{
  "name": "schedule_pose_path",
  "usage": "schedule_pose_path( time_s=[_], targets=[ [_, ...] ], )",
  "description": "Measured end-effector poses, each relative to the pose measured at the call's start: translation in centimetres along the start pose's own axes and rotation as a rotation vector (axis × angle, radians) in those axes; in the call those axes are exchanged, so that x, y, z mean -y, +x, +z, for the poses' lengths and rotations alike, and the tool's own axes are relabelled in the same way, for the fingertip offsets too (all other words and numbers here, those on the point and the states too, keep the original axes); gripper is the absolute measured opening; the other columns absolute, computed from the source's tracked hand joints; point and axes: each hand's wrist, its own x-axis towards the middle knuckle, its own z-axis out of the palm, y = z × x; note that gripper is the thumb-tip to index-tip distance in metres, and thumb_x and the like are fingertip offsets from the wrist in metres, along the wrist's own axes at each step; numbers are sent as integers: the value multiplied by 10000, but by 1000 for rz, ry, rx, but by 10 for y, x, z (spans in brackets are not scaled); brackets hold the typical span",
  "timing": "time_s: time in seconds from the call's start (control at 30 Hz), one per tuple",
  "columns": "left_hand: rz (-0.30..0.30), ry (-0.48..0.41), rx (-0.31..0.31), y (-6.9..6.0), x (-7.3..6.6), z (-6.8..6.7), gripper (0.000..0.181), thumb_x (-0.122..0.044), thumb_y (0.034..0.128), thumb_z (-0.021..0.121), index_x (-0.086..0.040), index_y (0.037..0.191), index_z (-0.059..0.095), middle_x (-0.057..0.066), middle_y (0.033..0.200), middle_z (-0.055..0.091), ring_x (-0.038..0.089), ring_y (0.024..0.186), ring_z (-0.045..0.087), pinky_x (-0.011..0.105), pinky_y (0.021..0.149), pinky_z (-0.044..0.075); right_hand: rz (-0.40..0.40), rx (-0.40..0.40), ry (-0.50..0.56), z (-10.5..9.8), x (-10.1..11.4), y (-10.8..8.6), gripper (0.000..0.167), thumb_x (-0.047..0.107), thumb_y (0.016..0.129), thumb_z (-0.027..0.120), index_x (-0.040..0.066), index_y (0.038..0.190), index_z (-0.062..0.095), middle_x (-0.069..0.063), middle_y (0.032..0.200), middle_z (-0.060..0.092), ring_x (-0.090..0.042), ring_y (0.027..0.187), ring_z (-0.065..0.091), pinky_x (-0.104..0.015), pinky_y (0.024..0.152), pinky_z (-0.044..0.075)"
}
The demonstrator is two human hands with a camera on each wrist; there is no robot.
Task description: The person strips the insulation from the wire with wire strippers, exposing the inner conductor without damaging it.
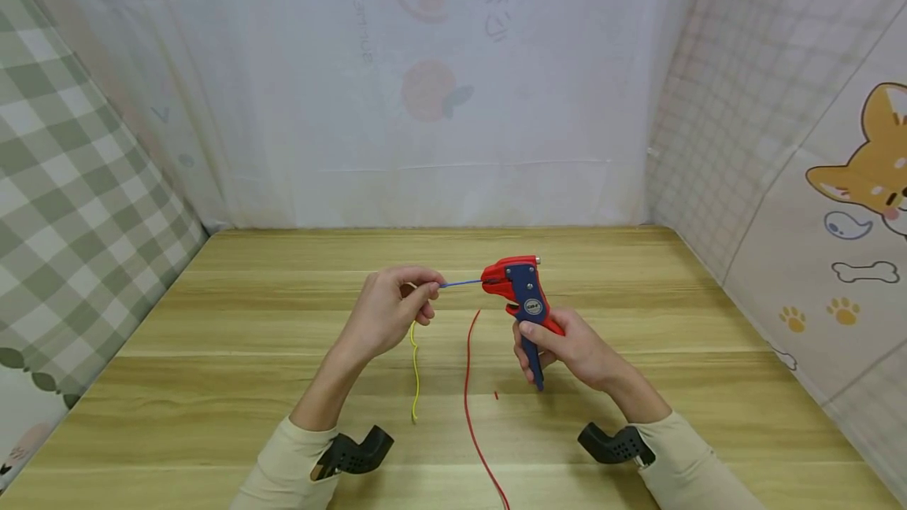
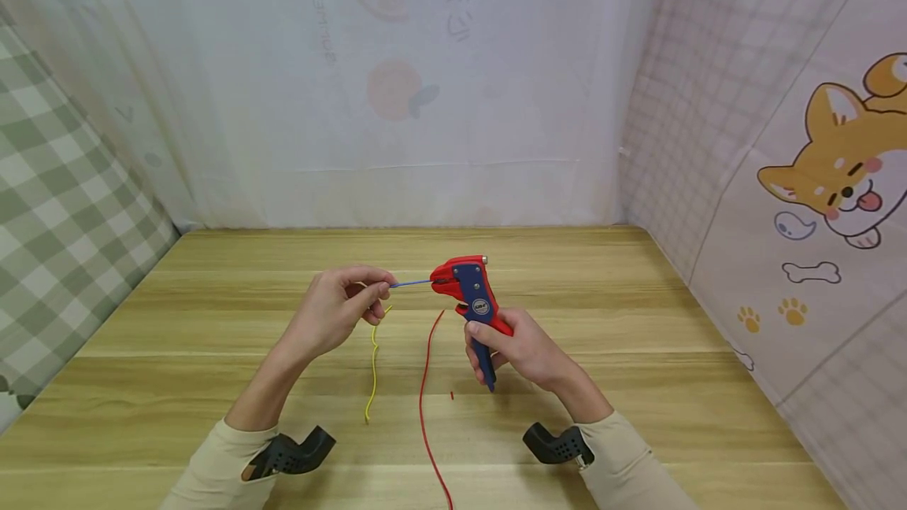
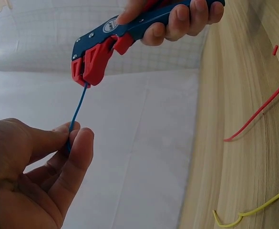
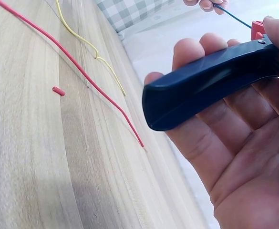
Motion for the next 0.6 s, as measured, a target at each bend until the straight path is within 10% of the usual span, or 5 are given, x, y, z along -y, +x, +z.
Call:
schedule_pose_path(
  time_s=[0.6],
  targets=[
    [0, -15, 10, 1, 1, -2, 166, -12, 1045, 617, 3, 1114, 767, 112, 886, 722, 131, 630, 685, 363, 659, 642, -12, 16, 17, 2, 2, 1, 277, 150, 1146, 422, -59, 1036, 567, -5, 824, 680, -137, 692, 715, -388, 684, 651]
  ],
)
